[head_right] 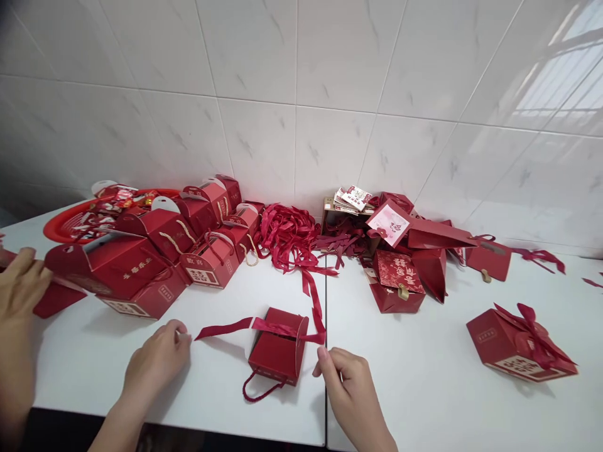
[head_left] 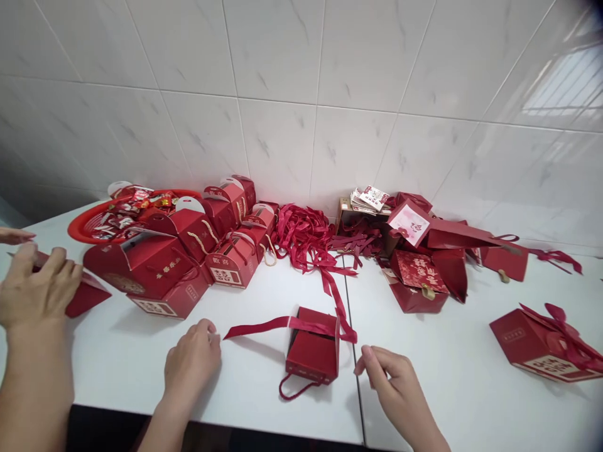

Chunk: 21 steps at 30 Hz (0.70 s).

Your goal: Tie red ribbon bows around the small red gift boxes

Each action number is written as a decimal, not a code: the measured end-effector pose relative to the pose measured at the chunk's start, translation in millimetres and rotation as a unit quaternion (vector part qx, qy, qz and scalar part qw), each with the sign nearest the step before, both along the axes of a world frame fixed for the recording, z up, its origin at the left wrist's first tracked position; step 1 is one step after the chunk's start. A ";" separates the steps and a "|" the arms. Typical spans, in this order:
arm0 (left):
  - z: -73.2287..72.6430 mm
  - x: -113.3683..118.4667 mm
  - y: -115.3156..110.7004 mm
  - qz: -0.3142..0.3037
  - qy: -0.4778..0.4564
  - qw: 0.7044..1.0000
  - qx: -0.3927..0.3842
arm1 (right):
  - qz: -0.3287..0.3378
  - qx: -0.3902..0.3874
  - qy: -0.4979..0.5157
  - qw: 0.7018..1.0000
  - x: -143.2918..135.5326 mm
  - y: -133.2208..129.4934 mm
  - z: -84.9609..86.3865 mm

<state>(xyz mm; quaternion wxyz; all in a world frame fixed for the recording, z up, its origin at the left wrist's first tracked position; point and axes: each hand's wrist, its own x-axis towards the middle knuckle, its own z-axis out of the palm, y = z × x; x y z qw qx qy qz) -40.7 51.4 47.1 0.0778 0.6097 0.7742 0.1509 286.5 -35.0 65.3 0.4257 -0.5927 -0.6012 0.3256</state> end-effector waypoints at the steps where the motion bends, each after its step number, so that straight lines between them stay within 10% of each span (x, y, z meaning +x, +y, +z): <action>1: 2.0 2.4 -2.3 -0.011 -0.042 0.999 0.003 | 0.006 -0.054 0.015 0.998 1.7 -1.8 -7.5; 8: 5.1 64.4 -13.1 -0.196 -0.451 0.865 -0.099 | -0.045 -0.123 0.282 0.950 -19.9 19.1 -40.9; 13: 13.1 90.7 -8.0 -0.088 -0.665 0.738 -0.070 | -0.094 -0.083 0.564 0.816 -27.6 23.8 -37.6; 21: 10.5 89.8 -2.7 0.104 -0.862 0.494 -0.044 | -0.127 -0.067 0.727 0.671 -17.6 21.0 -38.5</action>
